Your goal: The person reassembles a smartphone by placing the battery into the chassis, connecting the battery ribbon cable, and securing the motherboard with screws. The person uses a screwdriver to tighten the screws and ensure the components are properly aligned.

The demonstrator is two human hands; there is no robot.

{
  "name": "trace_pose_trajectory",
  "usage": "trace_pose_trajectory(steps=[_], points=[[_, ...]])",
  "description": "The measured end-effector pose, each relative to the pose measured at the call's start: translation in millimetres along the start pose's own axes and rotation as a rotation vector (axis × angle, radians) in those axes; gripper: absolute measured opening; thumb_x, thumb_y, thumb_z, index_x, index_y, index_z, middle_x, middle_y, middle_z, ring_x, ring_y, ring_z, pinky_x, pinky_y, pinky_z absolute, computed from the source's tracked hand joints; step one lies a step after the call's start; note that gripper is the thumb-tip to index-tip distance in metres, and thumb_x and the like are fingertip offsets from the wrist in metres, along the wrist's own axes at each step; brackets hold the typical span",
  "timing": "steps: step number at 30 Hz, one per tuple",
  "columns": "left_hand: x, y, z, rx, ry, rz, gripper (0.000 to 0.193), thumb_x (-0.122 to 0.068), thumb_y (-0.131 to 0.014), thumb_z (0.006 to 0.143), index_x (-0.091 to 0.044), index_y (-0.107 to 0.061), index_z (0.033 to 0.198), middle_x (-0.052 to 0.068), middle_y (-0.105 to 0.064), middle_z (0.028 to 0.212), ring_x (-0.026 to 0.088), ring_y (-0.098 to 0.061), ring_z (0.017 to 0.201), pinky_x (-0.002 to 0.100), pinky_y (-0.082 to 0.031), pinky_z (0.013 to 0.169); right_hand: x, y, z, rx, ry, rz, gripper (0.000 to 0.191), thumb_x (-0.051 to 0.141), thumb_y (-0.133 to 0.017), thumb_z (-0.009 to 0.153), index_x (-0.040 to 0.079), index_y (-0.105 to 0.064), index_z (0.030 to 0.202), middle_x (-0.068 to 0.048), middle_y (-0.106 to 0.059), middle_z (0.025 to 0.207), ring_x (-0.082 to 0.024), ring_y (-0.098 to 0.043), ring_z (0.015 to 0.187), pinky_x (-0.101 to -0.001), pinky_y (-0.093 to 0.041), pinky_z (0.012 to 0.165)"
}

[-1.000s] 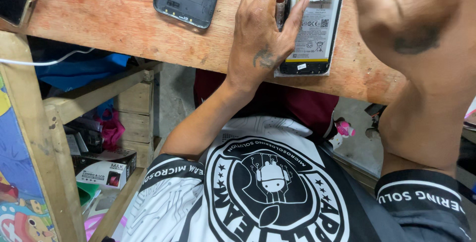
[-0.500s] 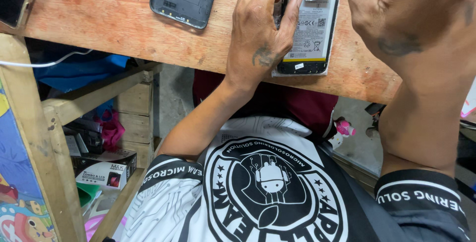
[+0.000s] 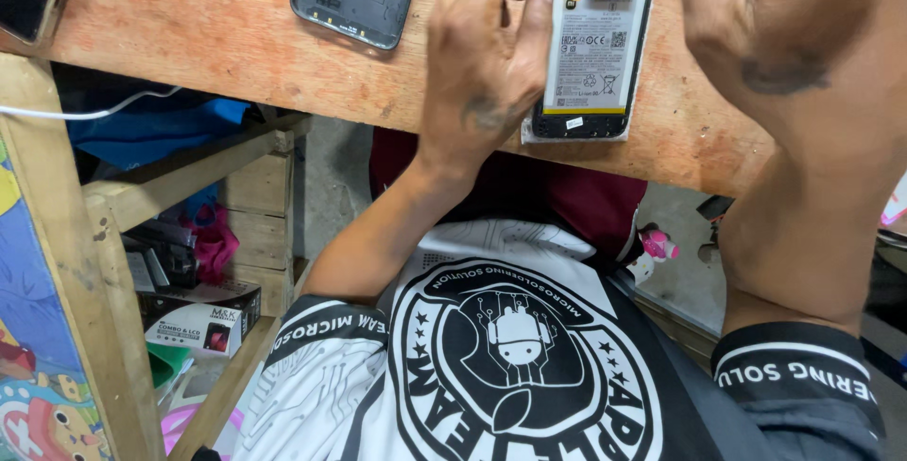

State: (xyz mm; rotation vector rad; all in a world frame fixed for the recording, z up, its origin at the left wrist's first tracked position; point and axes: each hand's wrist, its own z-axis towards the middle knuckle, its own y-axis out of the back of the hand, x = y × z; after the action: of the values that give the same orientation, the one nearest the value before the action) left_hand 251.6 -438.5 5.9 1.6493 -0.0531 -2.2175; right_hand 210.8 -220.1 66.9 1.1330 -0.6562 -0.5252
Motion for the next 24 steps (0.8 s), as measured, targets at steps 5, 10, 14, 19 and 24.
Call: trace_pose_trajectory(steps=[5,10,14,19,24], points=[[-1.6,59.1,7.9,-0.1,-0.062,0.248,0.007,-0.006,-0.064,0.106,-0.003,-0.067,0.1,0.007,-0.059,0.086,0.017,-0.055,0.076,0.034,-0.044,0.067,-2.7,-0.6,-0.7,0.007,-0.001,0.021,0.013,0.004,-0.07,0.11,-0.008,-0.064,0.109,-0.015,-0.069,0.094,-0.02,-0.063,0.077,-0.0264,-0.049,0.07],[20.4,113.5,11.3,-0.142,-0.01,0.668,0.043,-0.019,-0.083,0.111,0.005,-0.052,0.095,0.018,-0.054,0.098,0.031,-0.053,0.096,0.048,-0.046,0.093,-7.9,4.1,-2.8,-0.007,-0.042,0.079,0.013,0.004,-0.07,0.11,-0.008,-0.064,0.109,-0.015,-0.069,0.094,-0.02,-0.063,0.077,-0.0264,-0.049,0.07],[27.3,131.9,10.7,-0.048,-0.095,0.689,0.03,-0.013,-0.081,0.1,0.004,-0.057,0.093,0.018,-0.056,0.099,0.036,-0.048,0.1,0.052,-0.038,0.097,-4.8,7.6,-12.8,-0.057,-0.115,0.139,0.013,0.004,-0.069,0.11,-0.008,-0.065,0.108,-0.015,-0.069,0.094,-0.02,-0.063,0.077,-0.0265,-0.048,0.07],[33.1,132.9,13.2,0.038,-0.086,0.726,0.043,-0.02,-0.091,0.096,0.0,-0.056,0.082,0.015,-0.056,0.089,0.034,-0.049,0.094,0.051,-0.035,0.098,-3.7,-0.6,-17.7,-0.094,-0.145,0.168,0.013,0.004,-0.069,0.11,-0.009,-0.065,0.108,-0.015,-0.069,0.094,-0.02,-0.063,0.077,-0.0266,-0.048,0.069],[42.2,130.2,11.7,0.014,-0.124,0.703,0.03,-0.015,-0.086,0.097,0.0,-0.06,0.095,0.016,-0.055,0.093,0.035,-0.048,0.094,0.051,-0.034,0.097,-3.3,-3.8,-19.4,-0.118,-0.165,0.189,0.013,0.004,-0.069,0.111,-0.009,-0.065,0.108,-0.015,-0.069,0.094,-0.021,-0.063,0.076,-0.0266,-0.048,0.069]])
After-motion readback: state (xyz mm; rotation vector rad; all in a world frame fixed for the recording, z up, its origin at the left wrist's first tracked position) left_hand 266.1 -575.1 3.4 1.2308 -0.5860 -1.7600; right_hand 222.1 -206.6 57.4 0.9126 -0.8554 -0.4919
